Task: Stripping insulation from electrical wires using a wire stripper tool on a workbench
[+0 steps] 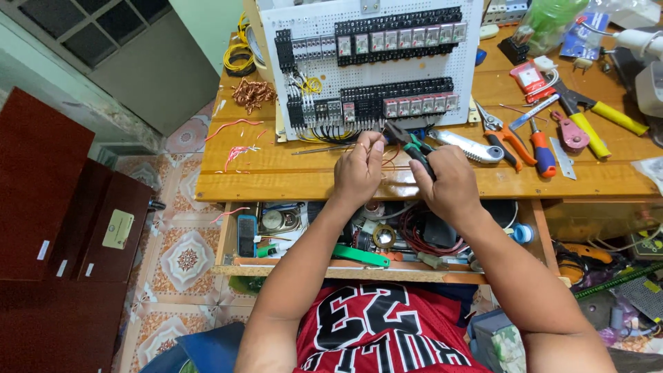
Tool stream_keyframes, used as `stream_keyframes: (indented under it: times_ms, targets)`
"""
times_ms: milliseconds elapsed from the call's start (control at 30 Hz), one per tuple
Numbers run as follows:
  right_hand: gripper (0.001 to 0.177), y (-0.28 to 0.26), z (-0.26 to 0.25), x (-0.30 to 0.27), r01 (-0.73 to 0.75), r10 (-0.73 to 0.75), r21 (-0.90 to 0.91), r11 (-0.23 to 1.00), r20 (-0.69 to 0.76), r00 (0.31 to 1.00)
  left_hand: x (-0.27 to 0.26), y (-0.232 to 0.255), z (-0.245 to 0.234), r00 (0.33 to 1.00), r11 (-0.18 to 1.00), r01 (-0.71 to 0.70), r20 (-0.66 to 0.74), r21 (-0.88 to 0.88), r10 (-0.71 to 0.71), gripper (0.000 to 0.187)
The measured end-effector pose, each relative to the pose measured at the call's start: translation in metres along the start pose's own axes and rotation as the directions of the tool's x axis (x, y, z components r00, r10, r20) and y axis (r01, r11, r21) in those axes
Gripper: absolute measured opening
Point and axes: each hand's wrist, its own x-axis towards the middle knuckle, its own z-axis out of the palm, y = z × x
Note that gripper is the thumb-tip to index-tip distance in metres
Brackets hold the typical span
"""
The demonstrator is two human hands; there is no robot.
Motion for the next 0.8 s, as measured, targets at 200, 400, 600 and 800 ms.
stream_keyframes:
  times_ms: [200, 400, 600, 800]
  targets:
    - [0.041, -0.002, 0.003, 0.000, -0.229, 0.226, 0.190, 0.955, 0.039, 0.973, -0.008, 0.007, 0.024, 0.993, 0.999, 0.038, 0.110, -0.039, -0.034, 0.021]
    - [0.042, -0.037, -0.006, 0.011, -0.379, 0.364, 0.313, 0.871, 0.107, 0.925, -0.018, 0.026, 0.028, 0.994, 0.998, 0.054, 0.096, -0.021, -0.052, 0.023]
    - [0.042, -0.044, -0.006, 0.014, -0.490, 0.451, 0.488, 0.722, 0.205, 0.868, -0.022, 0.030, 0.030, 0.997, 0.998, 0.039, 0.057, 0.051, -0.042, 0.027]
    - [0.051, -0.069, -0.029, 0.035, -0.505, 0.446, 0.620, 0.600, 0.265, 0.855, -0.030, 0.044, 0.026, 0.999, 0.999, -0.030, -0.025, 0.022, 0.031, 0.023]
